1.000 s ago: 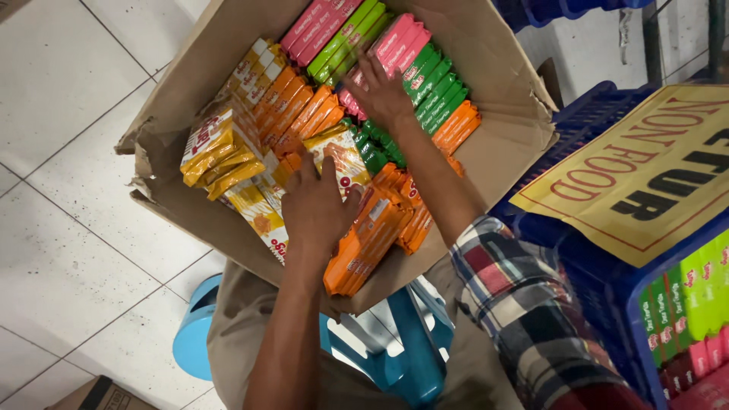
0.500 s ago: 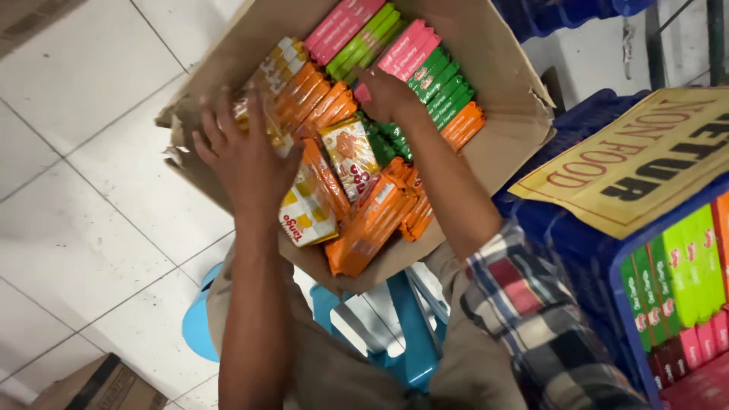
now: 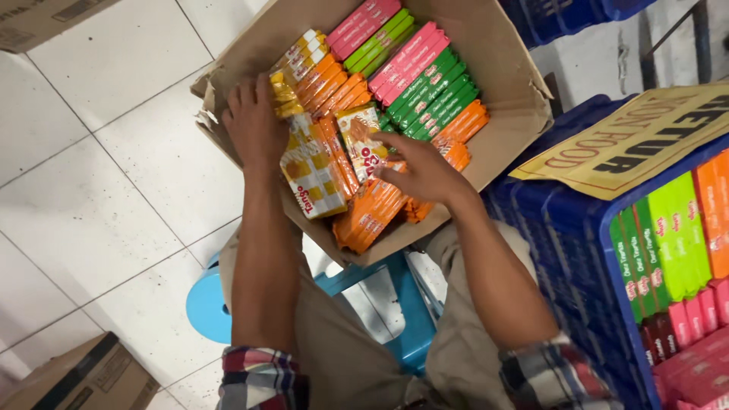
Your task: The person transfers small snack packets from a blue crate into a cardboard box, arranging them by color and orientation. They repeatedly pick up packets, place them into the box, and adjust the arrangement to fit more items.
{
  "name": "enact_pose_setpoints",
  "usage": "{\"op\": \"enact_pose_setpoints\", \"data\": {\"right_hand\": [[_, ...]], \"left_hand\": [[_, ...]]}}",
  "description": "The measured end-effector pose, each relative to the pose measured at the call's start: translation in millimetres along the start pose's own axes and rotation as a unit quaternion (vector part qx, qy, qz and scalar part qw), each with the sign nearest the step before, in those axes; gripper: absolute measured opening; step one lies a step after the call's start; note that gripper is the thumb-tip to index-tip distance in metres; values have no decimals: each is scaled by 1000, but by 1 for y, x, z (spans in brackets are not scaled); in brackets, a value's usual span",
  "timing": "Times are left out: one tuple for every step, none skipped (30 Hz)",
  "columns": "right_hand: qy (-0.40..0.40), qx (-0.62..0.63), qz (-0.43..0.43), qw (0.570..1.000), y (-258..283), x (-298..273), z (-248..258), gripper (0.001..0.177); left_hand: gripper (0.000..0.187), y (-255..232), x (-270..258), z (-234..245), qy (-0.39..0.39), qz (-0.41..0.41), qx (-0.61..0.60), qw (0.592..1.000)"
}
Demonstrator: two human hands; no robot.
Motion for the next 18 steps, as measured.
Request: {"op": "enact_pose_setpoints", "data": {"right_hand": [[1,-1,-1,1000,-8,12,1,58],[-3,-36,9,999,-15,25,4,52],[-5,-70,21,997,-21,40,6,47],[-3,-70,23,997,-10,45,13,47],[11,-27,-67,997,-10,50,20,54],[25,16,-156,987,-9,53,26,64],[26,20,-159,987,1,55,28,64],[25,111,-224,968,6,55,29,64],[21,198,-282,939,14,58,34,66],[18,199,-279,939,9,66,34,66],[14,282,-250,926,5,74,32,81],[10,363,-218,906,1,81,30,98],[8,366,-220,904,3,84,34,98],[2,427,-225,876,5,87,36,105],[-2,485,-230,844,6,91,36,112],[-3,487,-232,842,-5,95,34,112],[-28,514,-208,832,-14,100,36,101],[-54,539,-182,820,-24,105,37,97]], "left_hand": [[84,0,-1,0,0,0,-1,1000],[78,-2,0,2,-17,-12,8,1000],[72,-2,0,5,-35,-23,19,999],[72,-2,0,9,-35,-21,20,999],[79,-6,0,14,-48,-55,13,997],[85,-10,0,19,-60,-88,7,994],[85,-18,-5,22,-56,-90,7,994],[84,-31,-11,28,-76,-139,25,987],[84,-43,-11,36,-103,-187,43,976],[84,-55,-15,43,-105,-189,45,975],[71,-69,-23,51,-143,-219,49,964],[59,-83,-32,59,-181,-249,53,950],[59,-94,-34,59,-178,-252,52,950],[54,-107,-39,61,-205,-287,32,935],[49,-118,-46,63,-231,-318,12,919],[49,-126,-47,64,-228,-319,11,920],[42,-134,-48,65,-214,-330,-1,919],[34,-142,-49,65,-201,-341,-13,918]]}}
Point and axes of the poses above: each hand's wrist, its own x-axis towards the middle knuckle, its own z-axis out of the back of the hand, y = z × x, the point moved 5 cm from there along x, towards the middle knuckle, and after that the axes turned 3 degrees about -z, right-handed, at the moved point
